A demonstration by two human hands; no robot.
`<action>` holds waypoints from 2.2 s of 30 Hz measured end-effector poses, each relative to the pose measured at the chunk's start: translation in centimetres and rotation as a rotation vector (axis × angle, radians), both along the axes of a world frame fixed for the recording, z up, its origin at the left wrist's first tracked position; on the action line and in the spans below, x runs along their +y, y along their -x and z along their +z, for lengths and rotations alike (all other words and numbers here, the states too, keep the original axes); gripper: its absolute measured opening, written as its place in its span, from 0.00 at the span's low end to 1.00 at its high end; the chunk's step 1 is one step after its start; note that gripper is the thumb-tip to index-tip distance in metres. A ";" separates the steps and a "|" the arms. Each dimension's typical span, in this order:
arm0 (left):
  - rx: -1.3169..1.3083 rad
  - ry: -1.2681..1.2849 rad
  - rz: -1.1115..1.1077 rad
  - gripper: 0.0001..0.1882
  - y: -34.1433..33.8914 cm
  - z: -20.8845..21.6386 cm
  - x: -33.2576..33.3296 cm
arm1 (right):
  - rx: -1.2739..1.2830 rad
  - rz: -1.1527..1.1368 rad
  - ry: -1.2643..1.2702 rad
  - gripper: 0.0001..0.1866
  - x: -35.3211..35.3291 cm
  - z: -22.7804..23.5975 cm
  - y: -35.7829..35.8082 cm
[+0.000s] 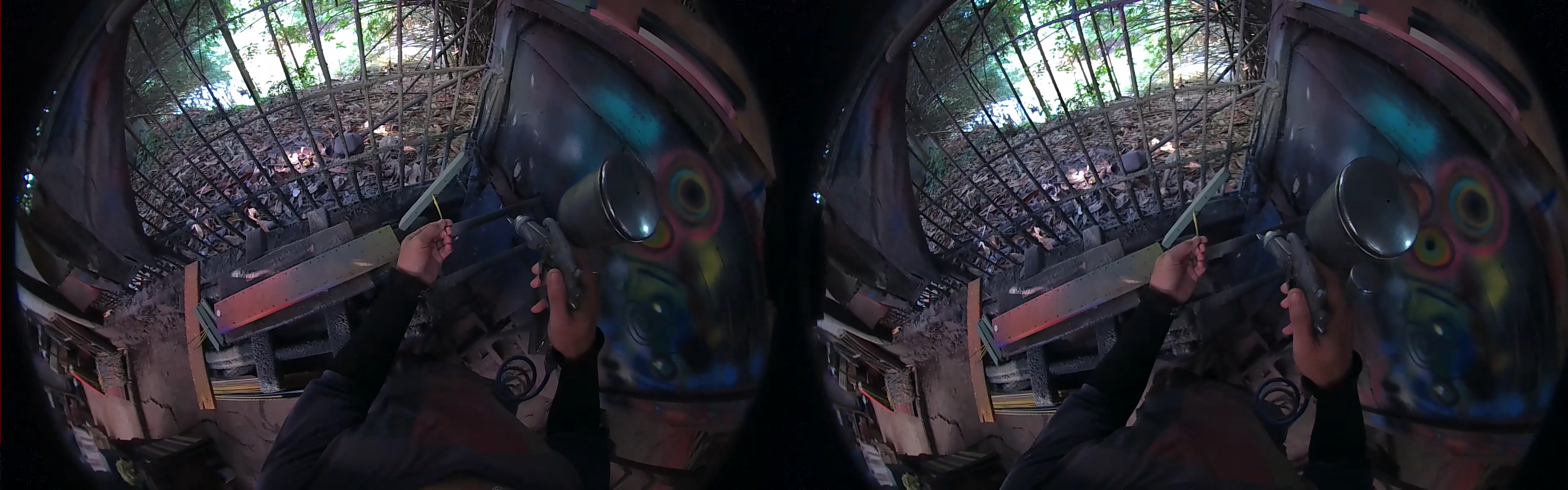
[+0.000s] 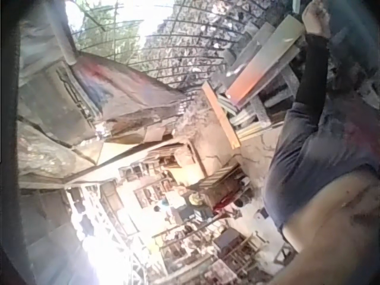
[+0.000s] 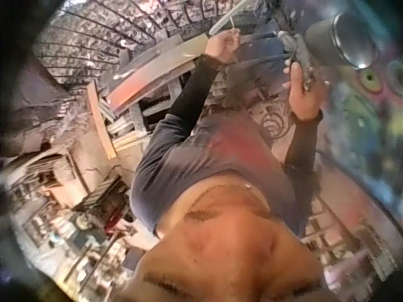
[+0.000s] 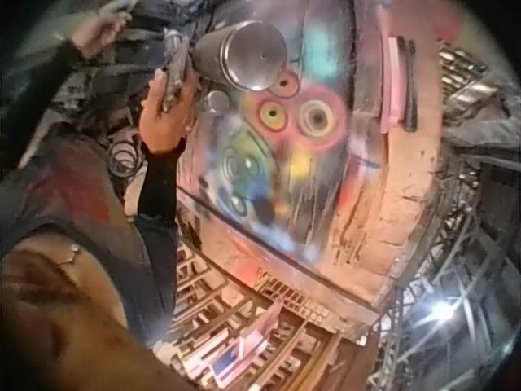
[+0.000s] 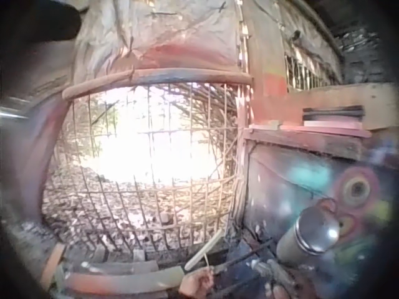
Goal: The person uses a spray gun to apply paint to a small, light-colored rectangular object. They hold the object with their left hand and operate the spray gun with their right hand, moving the tool back and forth to cover the surface. The person rotates the object to paint different sides.
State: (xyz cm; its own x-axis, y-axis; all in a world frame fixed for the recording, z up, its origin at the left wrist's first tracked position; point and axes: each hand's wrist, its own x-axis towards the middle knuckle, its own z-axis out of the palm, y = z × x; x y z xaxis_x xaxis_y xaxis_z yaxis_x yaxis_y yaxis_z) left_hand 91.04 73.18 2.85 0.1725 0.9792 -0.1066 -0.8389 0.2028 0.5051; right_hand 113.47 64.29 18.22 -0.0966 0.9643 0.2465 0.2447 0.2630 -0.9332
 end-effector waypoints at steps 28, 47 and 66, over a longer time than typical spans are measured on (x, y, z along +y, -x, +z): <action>-0.065 0.024 0.042 0.10 -1.3 1.9 -0.9 | -0.117 0.010 -0.097 0.20 -0.7 -1.4 0.9; -0.012 0.021 0.058 0.11 -1.3 1.2 -1.3 | -0.164 0.020 -0.175 0.21 -0.5 -0.7 0.8; 0.653 -0.246 0.091 0.08 1.2 -1.8 1.1 | 0.102 -0.015 -0.025 0.20 -1.2 3.3 -1.0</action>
